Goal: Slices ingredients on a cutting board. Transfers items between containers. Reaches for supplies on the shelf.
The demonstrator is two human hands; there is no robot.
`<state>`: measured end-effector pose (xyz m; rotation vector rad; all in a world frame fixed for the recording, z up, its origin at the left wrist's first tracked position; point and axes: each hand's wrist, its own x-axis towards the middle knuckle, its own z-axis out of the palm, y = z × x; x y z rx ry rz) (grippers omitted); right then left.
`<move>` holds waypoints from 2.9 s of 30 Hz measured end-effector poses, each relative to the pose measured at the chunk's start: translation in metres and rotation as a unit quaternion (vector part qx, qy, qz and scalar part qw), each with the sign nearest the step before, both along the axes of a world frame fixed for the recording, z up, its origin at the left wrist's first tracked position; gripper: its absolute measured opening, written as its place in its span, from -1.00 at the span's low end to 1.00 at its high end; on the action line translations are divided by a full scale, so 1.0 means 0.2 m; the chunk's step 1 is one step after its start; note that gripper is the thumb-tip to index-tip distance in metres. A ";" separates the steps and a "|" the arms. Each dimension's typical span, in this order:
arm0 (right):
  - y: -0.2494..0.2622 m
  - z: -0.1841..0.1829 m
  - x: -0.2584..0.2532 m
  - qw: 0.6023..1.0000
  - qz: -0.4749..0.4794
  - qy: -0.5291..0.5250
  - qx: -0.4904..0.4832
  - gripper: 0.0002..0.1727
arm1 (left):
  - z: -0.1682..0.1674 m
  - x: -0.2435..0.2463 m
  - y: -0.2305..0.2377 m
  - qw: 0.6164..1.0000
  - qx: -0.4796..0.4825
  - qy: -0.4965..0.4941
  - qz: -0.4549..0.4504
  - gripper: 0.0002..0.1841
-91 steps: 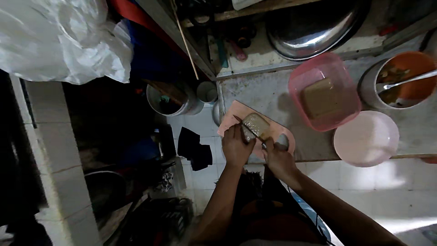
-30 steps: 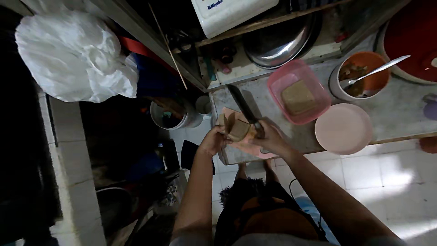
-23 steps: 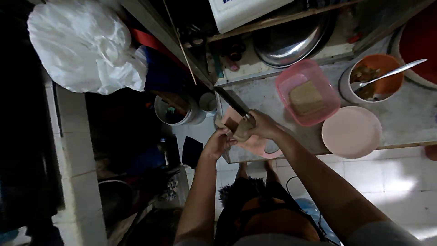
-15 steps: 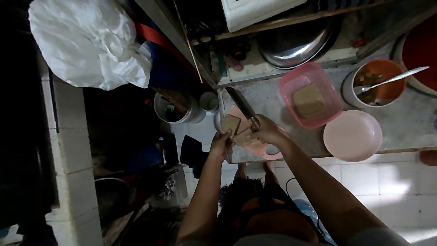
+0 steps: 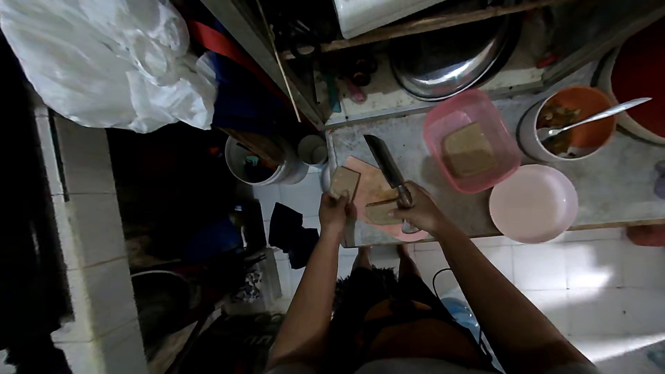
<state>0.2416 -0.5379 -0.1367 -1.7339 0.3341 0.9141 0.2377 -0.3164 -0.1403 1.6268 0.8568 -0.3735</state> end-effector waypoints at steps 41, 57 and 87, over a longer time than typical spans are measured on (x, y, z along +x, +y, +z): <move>-0.11 0.05 -0.62 0.907 0.112 -0.252 -0.320 -0.50 | 0.02 -0.14 -0.37 0.786 0.417 -0.095 -0.447 -0.39; -0.02 0.09 -0.44 0.931 0.152 -0.162 -0.290 -0.49 | 0.04 -0.10 -0.38 0.787 0.408 -0.074 -0.456 -0.52; -0.07 0.01 -0.60 0.918 0.161 -0.115 -0.344 -0.41 | 0.02 -0.11 -0.38 0.790 0.414 -0.062 -0.448 -0.38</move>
